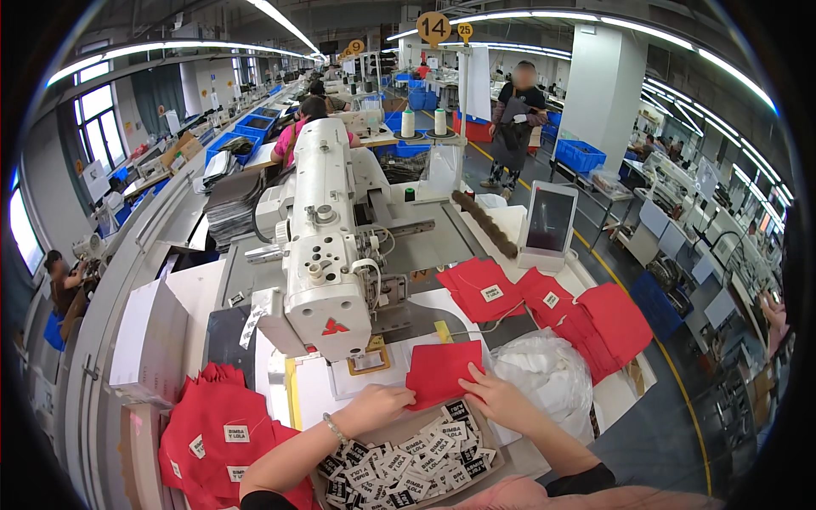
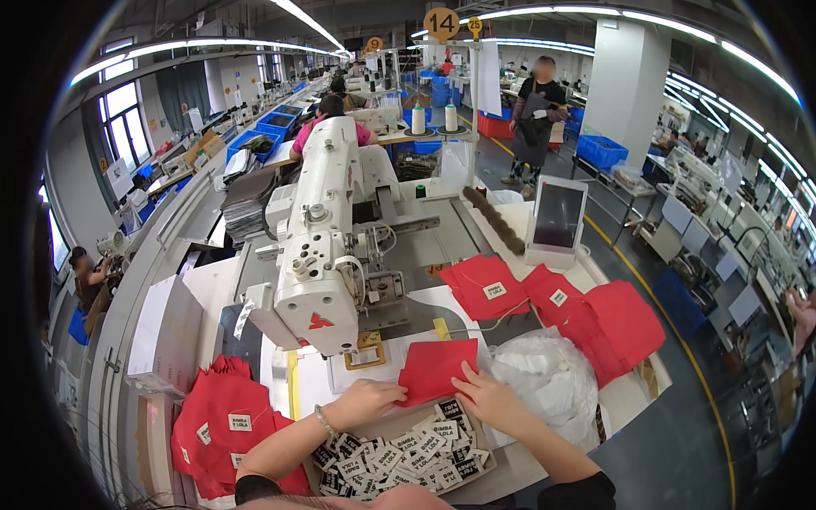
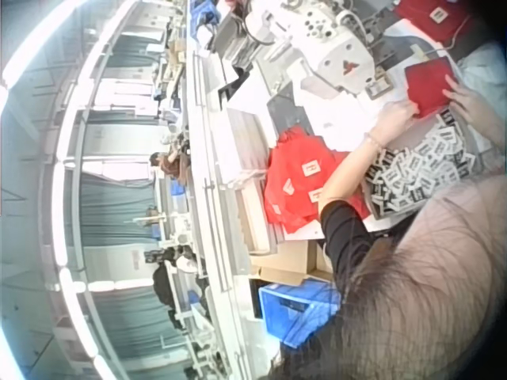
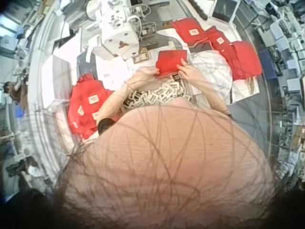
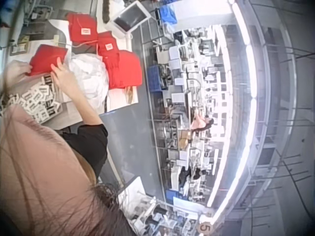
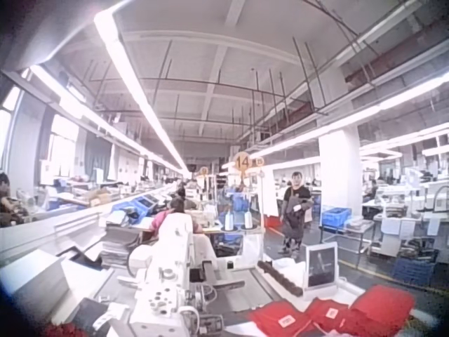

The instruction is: The person sews small rectangular labels onto red fabric pieces using a sewing machine. They pick up a label, place it on a red fabric piece, and guide the fabric under the machine's needle to stitch the label. After sewing, they cut the thread and move the finished piece to a stack.

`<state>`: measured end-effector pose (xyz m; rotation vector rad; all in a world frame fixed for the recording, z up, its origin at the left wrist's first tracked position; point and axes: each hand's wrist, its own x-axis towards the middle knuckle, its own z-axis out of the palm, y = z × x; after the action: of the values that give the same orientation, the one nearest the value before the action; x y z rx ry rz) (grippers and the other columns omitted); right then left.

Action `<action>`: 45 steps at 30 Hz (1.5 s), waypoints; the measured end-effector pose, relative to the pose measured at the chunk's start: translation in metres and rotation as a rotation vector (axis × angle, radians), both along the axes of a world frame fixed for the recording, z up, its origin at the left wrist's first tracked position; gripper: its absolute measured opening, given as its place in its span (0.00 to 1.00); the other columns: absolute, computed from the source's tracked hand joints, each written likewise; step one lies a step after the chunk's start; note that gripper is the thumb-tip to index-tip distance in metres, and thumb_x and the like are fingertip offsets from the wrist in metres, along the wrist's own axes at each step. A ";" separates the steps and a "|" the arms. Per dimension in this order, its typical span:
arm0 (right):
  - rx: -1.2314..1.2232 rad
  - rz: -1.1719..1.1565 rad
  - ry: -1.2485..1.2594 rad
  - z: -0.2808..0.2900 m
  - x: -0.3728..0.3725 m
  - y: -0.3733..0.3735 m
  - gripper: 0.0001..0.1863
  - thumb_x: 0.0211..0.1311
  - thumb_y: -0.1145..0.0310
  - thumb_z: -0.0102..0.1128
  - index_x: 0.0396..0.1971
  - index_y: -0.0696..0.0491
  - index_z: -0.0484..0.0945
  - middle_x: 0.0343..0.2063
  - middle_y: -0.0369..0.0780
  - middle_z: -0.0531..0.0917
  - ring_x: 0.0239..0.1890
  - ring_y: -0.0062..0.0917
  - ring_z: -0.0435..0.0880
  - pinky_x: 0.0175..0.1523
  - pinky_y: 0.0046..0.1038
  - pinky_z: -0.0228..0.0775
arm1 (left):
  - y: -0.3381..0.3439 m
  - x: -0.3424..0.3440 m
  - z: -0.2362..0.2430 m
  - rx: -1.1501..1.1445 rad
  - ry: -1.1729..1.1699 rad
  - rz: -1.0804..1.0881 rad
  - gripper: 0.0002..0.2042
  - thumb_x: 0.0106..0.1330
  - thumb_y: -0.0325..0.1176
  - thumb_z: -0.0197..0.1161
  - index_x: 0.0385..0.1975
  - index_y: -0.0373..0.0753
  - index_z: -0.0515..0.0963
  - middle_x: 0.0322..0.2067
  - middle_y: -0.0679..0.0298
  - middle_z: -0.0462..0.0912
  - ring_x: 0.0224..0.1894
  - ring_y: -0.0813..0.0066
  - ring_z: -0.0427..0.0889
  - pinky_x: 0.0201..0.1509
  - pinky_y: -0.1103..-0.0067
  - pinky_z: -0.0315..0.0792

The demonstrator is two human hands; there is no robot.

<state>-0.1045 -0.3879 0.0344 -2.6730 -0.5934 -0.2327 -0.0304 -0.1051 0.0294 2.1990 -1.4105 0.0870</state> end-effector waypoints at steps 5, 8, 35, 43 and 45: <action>0.008 0.011 0.005 0.000 0.002 0.000 0.19 0.64 0.62 0.55 0.53 0.51 0.75 0.59 0.50 0.69 0.52 0.48 0.76 0.53 0.37 0.73 | -0.001 0.006 -0.002 0.063 -0.092 -0.025 0.08 0.55 0.28 0.59 0.35 0.37 0.78 0.39 0.61 0.83 0.35 0.64 0.84 0.36 0.73 0.78; 0.008 0.019 0.018 -0.003 0.009 0.000 0.19 0.65 0.63 0.55 0.53 0.52 0.75 0.59 0.52 0.69 0.53 0.48 0.75 0.55 0.37 0.72 | 0.000 0.014 -0.011 -0.002 -0.192 -0.059 0.06 0.55 0.27 0.56 0.33 0.38 0.75 0.37 0.61 0.82 0.32 0.63 0.83 0.33 0.72 0.77; 0.073 0.002 0.219 0.012 0.011 0.013 0.22 0.67 0.66 0.49 0.58 0.60 0.68 0.62 0.57 0.64 0.63 0.51 0.65 0.64 0.38 0.62 | 0.020 0.004 0.009 -0.086 0.256 -0.013 0.08 0.60 0.29 0.59 0.37 0.37 0.79 0.36 0.59 0.84 0.34 0.59 0.83 0.38 0.71 0.77; 0.051 -0.005 0.229 0.008 0.010 0.014 0.23 0.68 0.64 0.49 0.58 0.61 0.68 0.61 0.61 0.62 0.63 0.53 0.64 0.65 0.39 0.60 | 0.020 0.022 -0.003 0.049 0.111 -0.072 0.07 0.60 0.30 0.59 0.37 0.39 0.79 0.42 0.63 0.84 0.35 0.64 0.84 0.37 0.73 0.78; 0.075 -0.026 0.252 0.008 0.011 0.016 0.23 0.68 0.63 0.49 0.58 0.60 0.68 0.61 0.61 0.62 0.63 0.55 0.63 0.65 0.40 0.60 | 0.016 0.020 -0.005 0.032 0.115 -0.094 0.08 0.60 0.31 0.60 0.38 0.40 0.78 0.43 0.63 0.83 0.35 0.64 0.84 0.37 0.73 0.78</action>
<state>-0.0933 -0.3721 0.0427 -2.5834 -0.4618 0.0733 -0.0108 -0.0887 0.0245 2.1240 -1.4575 -0.0941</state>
